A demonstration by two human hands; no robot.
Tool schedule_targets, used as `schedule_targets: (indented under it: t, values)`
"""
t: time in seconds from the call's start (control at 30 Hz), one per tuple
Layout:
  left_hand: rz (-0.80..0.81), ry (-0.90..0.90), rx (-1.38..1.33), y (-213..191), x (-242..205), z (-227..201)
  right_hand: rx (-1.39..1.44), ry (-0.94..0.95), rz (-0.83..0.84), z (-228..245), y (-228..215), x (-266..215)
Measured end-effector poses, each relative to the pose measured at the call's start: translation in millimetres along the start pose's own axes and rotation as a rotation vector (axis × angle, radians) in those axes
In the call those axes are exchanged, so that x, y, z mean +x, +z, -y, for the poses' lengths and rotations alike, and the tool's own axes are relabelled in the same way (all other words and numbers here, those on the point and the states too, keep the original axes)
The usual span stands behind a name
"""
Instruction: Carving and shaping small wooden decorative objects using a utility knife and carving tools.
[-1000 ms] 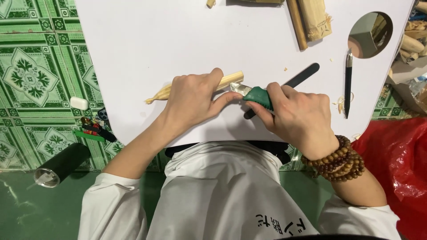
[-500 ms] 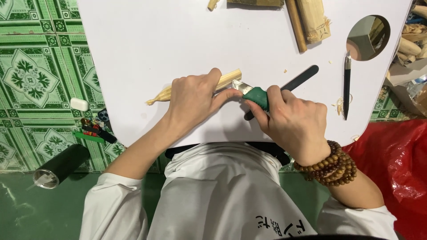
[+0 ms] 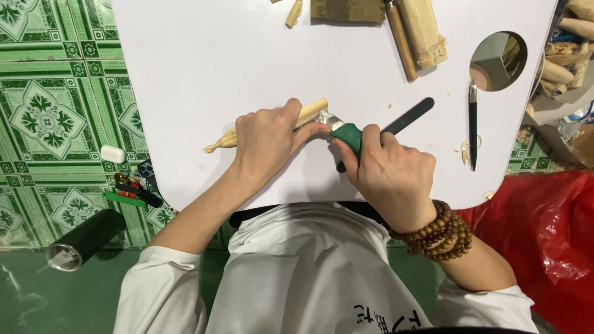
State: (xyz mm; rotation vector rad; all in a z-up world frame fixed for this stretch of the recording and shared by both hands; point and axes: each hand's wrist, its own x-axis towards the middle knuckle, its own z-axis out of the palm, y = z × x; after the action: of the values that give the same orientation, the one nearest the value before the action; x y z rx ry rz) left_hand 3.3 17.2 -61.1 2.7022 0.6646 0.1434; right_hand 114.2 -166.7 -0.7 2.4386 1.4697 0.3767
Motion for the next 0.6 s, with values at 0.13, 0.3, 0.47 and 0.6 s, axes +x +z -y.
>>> schedule_targets:
  t: [0.13, 0.3, 0.47, 0.6]
  values:
    - [-0.053, 0.011, 0.052, -1.0, 4.1, 0.1, -0.004, 0.022, 0.031, 0.4, 1.4, 2.0]
    - [-0.145, 0.038, 0.116, -6.3, 4.7, -0.6, 0.119, 0.095, 0.145, 3.5, 1.6, 5.2]
    - [0.001, 0.048, -0.164, -64.9, 22.6, -17.3, 0.332, 0.155, 0.357, -0.6, -23.8, 24.9]
    - [-0.006, 0.055, -0.125, -63.8, 21.7, -17.5, 0.371, 0.161, 0.425, -2.6, -28.4, 29.2]
